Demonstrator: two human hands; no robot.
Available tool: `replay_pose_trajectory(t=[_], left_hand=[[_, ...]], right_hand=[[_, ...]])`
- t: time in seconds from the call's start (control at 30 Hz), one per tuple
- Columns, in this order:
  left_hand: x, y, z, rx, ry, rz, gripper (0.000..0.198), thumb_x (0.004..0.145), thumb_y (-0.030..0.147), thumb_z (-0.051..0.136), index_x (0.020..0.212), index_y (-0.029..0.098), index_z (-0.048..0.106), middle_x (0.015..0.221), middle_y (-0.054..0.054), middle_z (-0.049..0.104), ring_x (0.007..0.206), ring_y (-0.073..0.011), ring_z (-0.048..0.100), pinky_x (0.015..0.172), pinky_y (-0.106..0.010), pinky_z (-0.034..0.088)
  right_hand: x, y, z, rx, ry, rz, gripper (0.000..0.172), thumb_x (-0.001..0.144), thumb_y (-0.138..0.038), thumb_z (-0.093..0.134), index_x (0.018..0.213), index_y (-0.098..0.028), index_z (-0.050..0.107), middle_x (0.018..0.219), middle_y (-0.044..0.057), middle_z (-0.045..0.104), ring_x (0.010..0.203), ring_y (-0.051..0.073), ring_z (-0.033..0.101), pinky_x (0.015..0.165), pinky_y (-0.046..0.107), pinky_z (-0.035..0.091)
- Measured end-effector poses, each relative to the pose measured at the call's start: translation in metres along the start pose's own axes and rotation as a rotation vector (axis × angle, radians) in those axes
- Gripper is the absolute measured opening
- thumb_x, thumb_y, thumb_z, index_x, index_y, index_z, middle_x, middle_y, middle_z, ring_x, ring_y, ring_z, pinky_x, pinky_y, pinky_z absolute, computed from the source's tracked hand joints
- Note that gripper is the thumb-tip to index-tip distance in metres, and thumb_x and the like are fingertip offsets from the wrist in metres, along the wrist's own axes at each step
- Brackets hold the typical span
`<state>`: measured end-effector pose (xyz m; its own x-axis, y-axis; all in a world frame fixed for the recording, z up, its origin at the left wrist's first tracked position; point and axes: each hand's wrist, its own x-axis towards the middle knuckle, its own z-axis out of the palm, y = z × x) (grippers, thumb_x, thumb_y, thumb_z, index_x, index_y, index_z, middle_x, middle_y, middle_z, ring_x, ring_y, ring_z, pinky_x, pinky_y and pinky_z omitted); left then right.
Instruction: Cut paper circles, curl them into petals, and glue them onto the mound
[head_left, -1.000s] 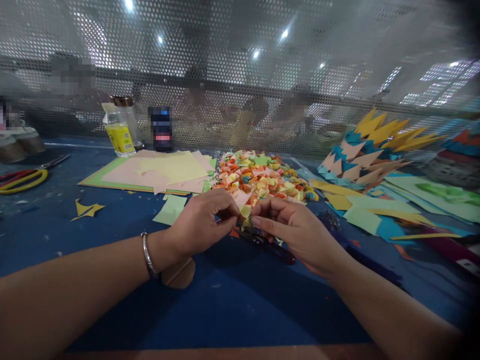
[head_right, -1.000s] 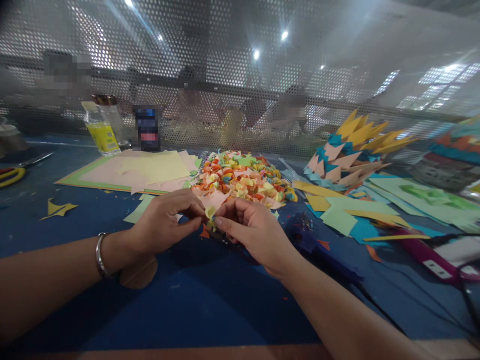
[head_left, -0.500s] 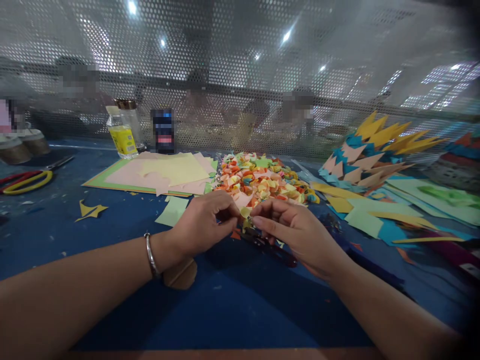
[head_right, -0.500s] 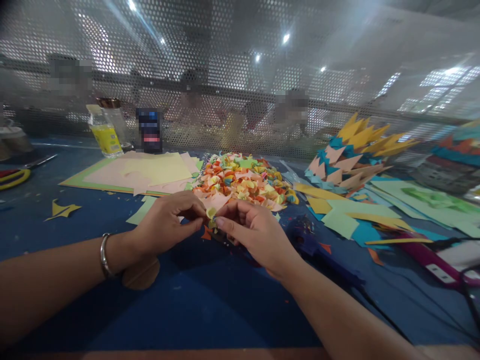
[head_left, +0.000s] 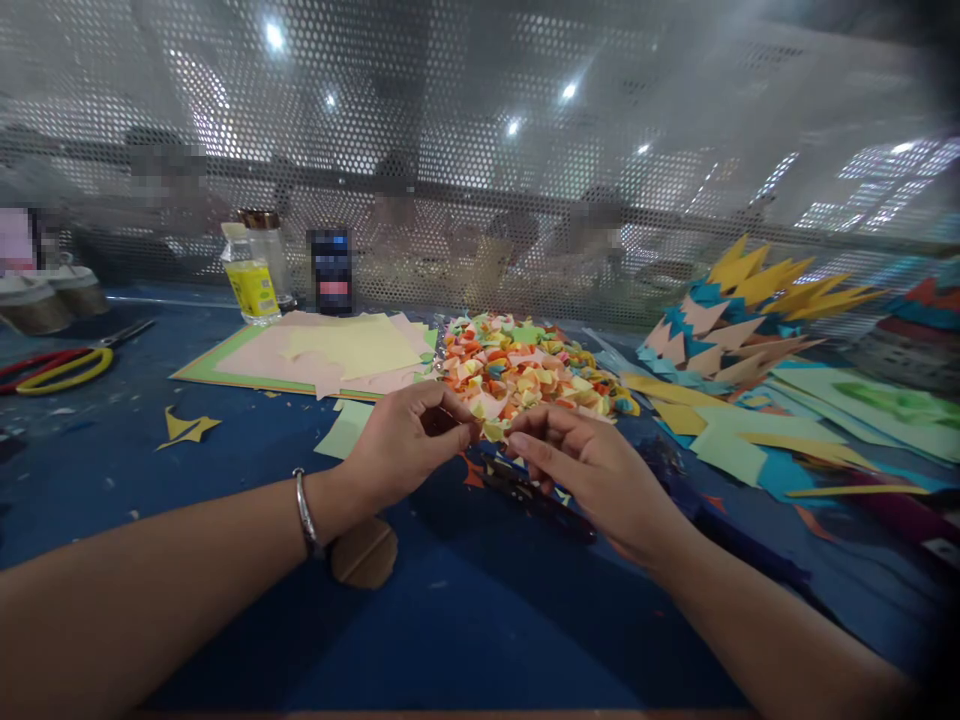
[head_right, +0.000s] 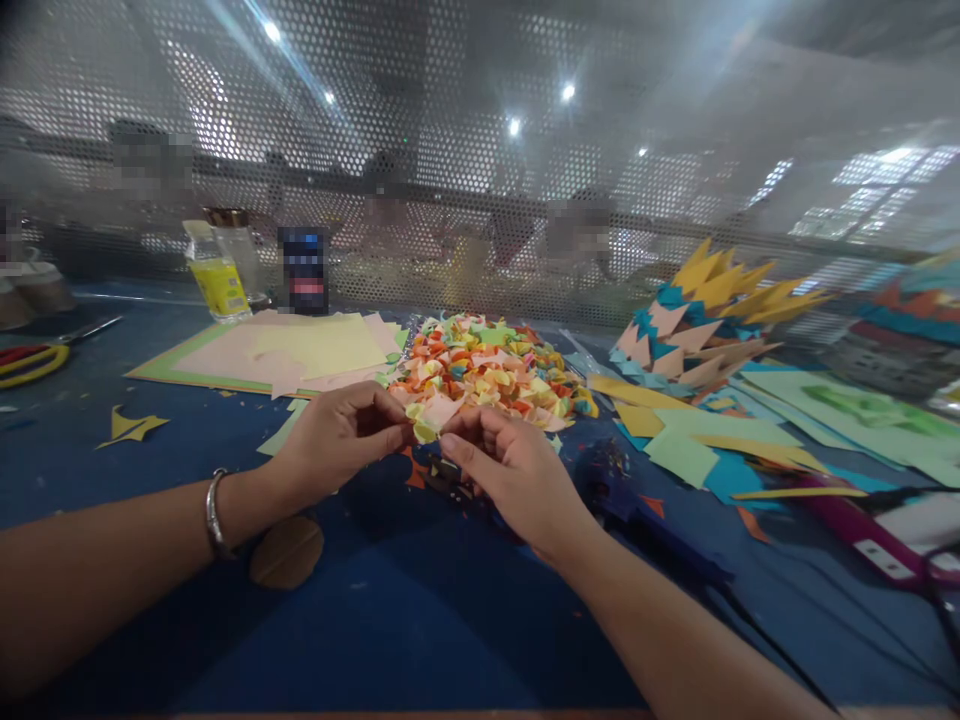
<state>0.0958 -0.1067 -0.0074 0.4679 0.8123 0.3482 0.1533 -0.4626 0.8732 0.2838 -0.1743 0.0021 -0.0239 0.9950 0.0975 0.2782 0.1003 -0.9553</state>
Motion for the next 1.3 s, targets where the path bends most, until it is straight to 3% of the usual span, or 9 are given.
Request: replay_pose_trajectory(t=[0.13,0.3,0.53,1.3], left_hand=[[0.0,-0.001,0.0,0.019,0.004,0.014,0.011,0.074,0.026,0.064,0.075,0.016,0.061,0.069,-0.002,0.064,0.062,-0.0106,0.059,0.058,-0.024,0.05],[-0.002,0.002,-0.001,0.092,-0.02,0.185,0.004,0.076,0.019,0.061,0.075,0.016,0.063,0.077,-0.003,0.064,0.066,-0.0101,0.058,0.061,-0.024,0.051],[-0.005,0.007,-0.002,0.169,-0.072,0.367,0.009,0.078,0.01,0.058,0.08,0.016,0.063,0.083,-0.005,0.065,0.074,-0.011,0.059,0.066,-0.024,0.051],[-0.006,0.009,-0.002,0.272,-0.101,0.373,0.014,0.074,0.007,0.056,0.076,0.018,0.063,0.076,-0.002,0.063,0.071,-0.0109,0.057,0.065,-0.024,0.05]], right_hand=[[0.0,-0.001,0.001,-0.001,0.003,-0.007,0.021,0.082,-0.04,0.064,0.087,-0.019,0.061,0.071,-0.002,0.057,0.057,0.009,0.049,0.051,0.022,0.041],[-0.001,-0.002,0.001,0.048,-0.022,0.012,0.024,0.083,-0.043,0.064,0.086,-0.019,0.061,0.07,-0.002,0.056,0.057,0.009,0.048,0.052,0.022,0.042],[-0.003,-0.001,0.001,0.101,-0.039,0.06,0.024,0.082,-0.043,0.066,0.086,-0.019,0.061,0.065,-0.003,0.054,0.055,0.008,0.047,0.05,0.022,0.04],[-0.003,-0.002,0.002,0.161,-0.105,0.102,0.021,0.077,-0.035,0.069,0.087,-0.019,0.059,0.073,-0.001,0.057,0.058,0.009,0.048,0.05,0.022,0.038]])
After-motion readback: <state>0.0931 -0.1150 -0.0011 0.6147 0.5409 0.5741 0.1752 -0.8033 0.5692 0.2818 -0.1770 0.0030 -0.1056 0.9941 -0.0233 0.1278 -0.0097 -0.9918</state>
